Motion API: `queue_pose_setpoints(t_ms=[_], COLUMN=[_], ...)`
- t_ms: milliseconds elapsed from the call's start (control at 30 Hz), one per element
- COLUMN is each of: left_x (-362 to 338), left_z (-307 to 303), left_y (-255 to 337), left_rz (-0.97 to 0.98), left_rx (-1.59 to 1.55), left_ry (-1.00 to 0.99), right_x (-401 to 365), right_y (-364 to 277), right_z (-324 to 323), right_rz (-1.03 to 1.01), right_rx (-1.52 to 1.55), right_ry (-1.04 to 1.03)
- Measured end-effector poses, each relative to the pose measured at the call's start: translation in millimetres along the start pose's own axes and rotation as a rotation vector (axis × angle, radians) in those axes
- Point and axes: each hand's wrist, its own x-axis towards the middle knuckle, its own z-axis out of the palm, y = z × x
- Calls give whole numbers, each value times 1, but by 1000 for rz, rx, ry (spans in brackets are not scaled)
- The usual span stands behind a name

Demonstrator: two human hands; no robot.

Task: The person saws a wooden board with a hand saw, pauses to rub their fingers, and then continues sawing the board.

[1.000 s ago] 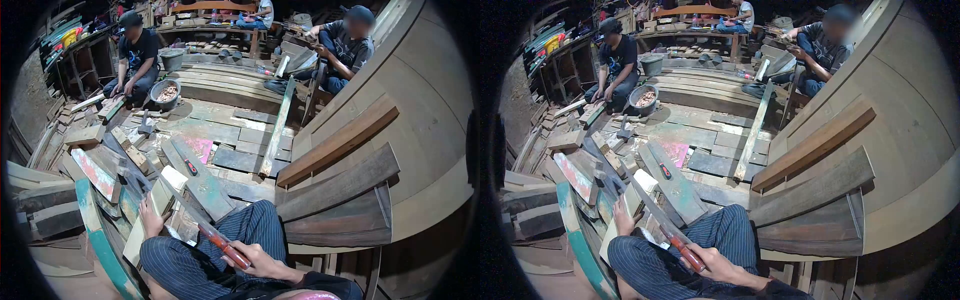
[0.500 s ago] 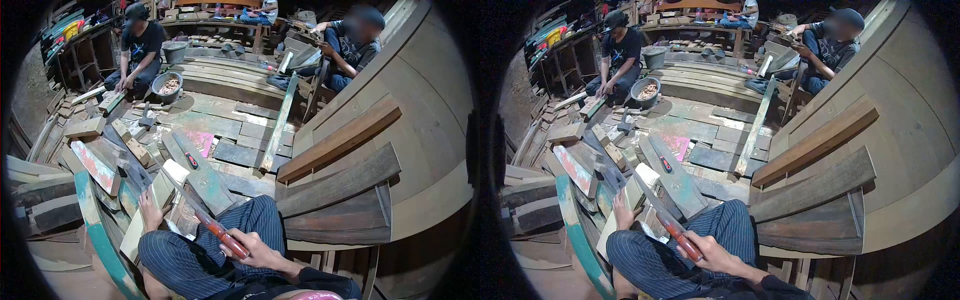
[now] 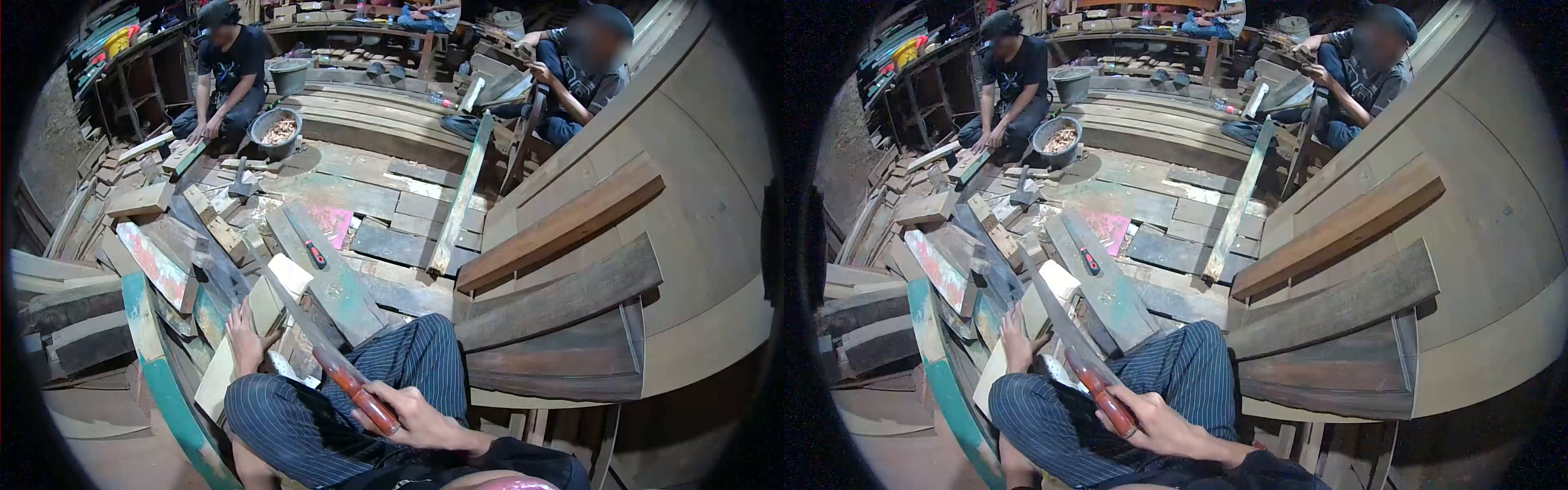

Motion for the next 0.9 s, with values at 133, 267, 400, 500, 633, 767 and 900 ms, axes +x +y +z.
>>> queue_pose_setpoints(t_ms=[133,267,400,500,633,767,900], left_x=[3,4,2,2,2,3,1], left_z=[0,-2,-4,-9,-7,-1,-11], left_y=[3,3,7,10,10,6,12], left_rz=[-42,-43,6,36,-1,-14,71], left_rx=[64,53,61,50,35,87,28], left_ry=[-33,-70,-32,-61,-50,-1,-30], right_x=[9,19,27,29,39,43,40], right_y=[17,13,22,17,61,66,58], right_z=[7,-18,-36,-31,2,-1,-9], right_rz=[-96,-42,-63,-45,-165,-171,-154], right_rx=[16,-22,97,10,-35,-21,-51], right_ry=[37,-32,125,44,77,120,101])
